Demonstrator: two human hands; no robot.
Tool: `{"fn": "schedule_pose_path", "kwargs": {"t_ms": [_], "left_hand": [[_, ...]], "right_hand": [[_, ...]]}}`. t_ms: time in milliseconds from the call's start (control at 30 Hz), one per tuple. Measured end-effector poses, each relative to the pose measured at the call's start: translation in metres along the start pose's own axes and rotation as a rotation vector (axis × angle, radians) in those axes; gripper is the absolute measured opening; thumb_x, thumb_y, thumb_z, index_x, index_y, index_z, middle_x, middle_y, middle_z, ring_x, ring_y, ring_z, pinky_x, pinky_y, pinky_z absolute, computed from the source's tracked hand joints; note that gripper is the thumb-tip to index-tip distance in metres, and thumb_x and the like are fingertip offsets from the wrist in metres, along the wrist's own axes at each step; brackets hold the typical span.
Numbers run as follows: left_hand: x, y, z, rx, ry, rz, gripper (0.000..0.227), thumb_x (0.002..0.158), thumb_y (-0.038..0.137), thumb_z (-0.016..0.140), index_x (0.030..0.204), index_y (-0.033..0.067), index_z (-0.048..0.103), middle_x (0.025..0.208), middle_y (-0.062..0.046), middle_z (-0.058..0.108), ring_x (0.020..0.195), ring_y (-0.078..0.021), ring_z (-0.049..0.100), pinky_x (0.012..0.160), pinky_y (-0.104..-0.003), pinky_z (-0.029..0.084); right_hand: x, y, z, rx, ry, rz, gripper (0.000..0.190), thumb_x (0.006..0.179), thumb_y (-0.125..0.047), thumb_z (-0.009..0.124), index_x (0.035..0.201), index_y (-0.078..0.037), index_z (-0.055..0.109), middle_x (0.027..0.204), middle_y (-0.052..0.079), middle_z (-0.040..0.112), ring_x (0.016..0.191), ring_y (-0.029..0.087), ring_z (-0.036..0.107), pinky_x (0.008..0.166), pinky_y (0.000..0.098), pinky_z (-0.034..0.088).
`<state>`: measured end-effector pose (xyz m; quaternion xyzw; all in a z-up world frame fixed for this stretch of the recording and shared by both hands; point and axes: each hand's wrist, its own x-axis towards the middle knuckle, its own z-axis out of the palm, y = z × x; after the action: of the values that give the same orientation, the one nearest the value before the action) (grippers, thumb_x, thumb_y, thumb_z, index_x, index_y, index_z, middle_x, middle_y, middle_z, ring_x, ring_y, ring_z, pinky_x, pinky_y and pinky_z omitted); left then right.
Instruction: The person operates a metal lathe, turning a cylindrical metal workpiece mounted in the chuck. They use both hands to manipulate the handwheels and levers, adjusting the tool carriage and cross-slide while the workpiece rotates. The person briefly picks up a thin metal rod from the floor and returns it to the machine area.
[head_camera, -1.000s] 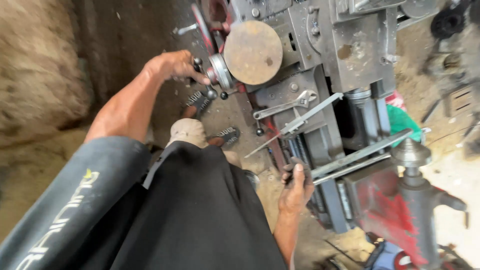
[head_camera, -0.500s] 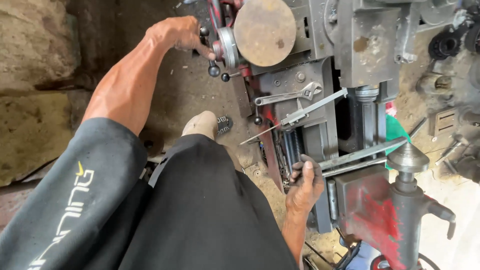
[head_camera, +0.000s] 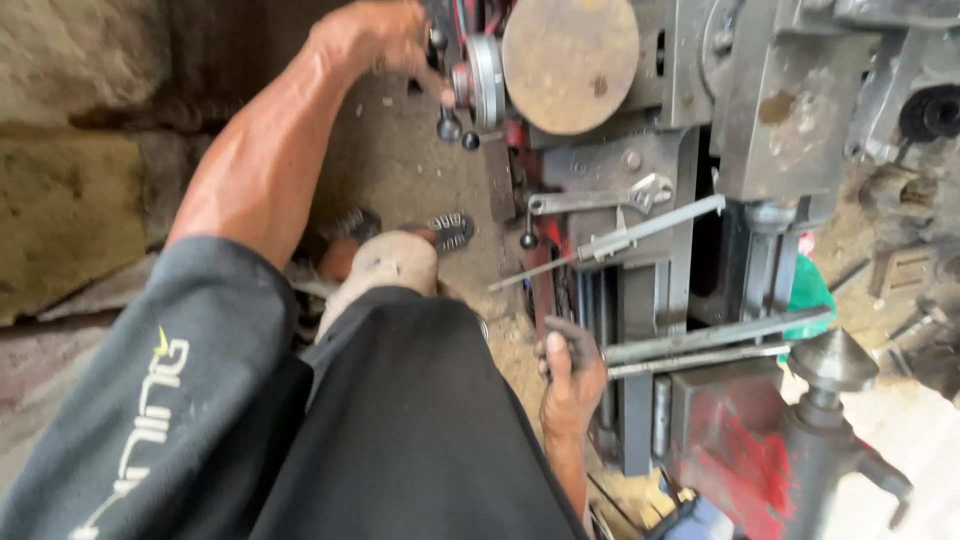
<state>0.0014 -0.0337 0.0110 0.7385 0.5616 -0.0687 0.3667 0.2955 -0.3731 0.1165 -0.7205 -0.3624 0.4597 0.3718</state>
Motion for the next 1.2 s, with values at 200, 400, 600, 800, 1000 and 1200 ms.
{"fn": "schedule_pose_path", "kwargs": {"t_ms": [200,400,600,800,1000,1200], "left_hand": [[-0.003,0.011,-0.011,-0.153,-0.293,-0.242,0.083,0.076,0.054,0.089,0.124,-0.0083,0.063,0.118,-0.021,0.07,0.108,-0.0427,0.065,0.089,-0.054,0.052],[0.007,-0.008,0.016,-0.147,-0.197,-0.152,0.082,0.074,0.062,0.09,0.116,-0.0034,0.064,0.116,-0.019,0.069,0.101,-0.0428,0.064,0.085,-0.056,0.05],[0.034,-0.029,0.04,-0.199,-0.212,-0.122,0.069,0.078,0.065,0.09,0.097,0.0048,0.062,0.085,-0.01,0.056,0.071,-0.0316,0.047,0.068,-0.047,0.038],[0.047,-0.043,0.057,-0.192,-0.177,-0.071,0.065,0.079,0.06,0.091,0.096,0.0043,0.062,0.09,-0.009,0.061,0.076,-0.0322,0.052,0.069,-0.047,0.038],[0.061,-0.057,0.072,-0.152,-0.154,-0.061,0.068,0.08,0.067,0.09,0.065,0.0085,0.057,0.06,-0.004,0.047,0.053,-0.0217,0.031,0.055,-0.04,0.027],[0.079,-0.075,0.084,-0.314,-0.168,-0.071,0.067,0.083,0.069,0.092,0.076,0.0063,0.068,0.076,-0.014,0.063,0.07,-0.0351,0.053,0.071,-0.056,0.042]], "right_hand": [[0.0,0.002,0.01,0.019,0.027,0.14,0.032,0.094,-0.034,0.068,0.108,-0.007,0.075,0.07,0.004,0.066,0.059,0.01,0.055,0.055,0.0242,0.045],[0.01,0.001,0.015,-0.02,-0.019,0.132,0.034,0.094,-0.036,0.068,0.11,-0.007,0.074,0.071,0.003,0.067,0.059,0.008,0.055,0.055,0.0232,0.043],[0.011,0.001,0.012,0.015,-0.019,0.107,0.031,0.095,-0.037,0.068,0.109,-0.009,0.073,0.072,0.002,0.065,0.06,0.007,0.054,0.056,0.0209,0.043],[0.012,0.008,0.006,0.048,-0.011,0.087,0.032,0.096,-0.036,0.069,0.109,-0.007,0.072,0.071,0.003,0.064,0.059,0.008,0.054,0.054,0.0212,0.043],[0.011,0.011,0.002,0.049,0.008,0.074,0.032,0.097,-0.037,0.068,0.108,-0.008,0.072,0.071,0.001,0.062,0.06,0.007,0.055,0.054,0.0205,0.042],[0.013,0.024,-0.001,0.048,0.047,-0.022,0.023,0.1,-0.022,0.067,0.109,-0.001,0.073,0.066,0.009,0.064,0.054,0.005,0.053,0.047,0.0157,0.045]]}}
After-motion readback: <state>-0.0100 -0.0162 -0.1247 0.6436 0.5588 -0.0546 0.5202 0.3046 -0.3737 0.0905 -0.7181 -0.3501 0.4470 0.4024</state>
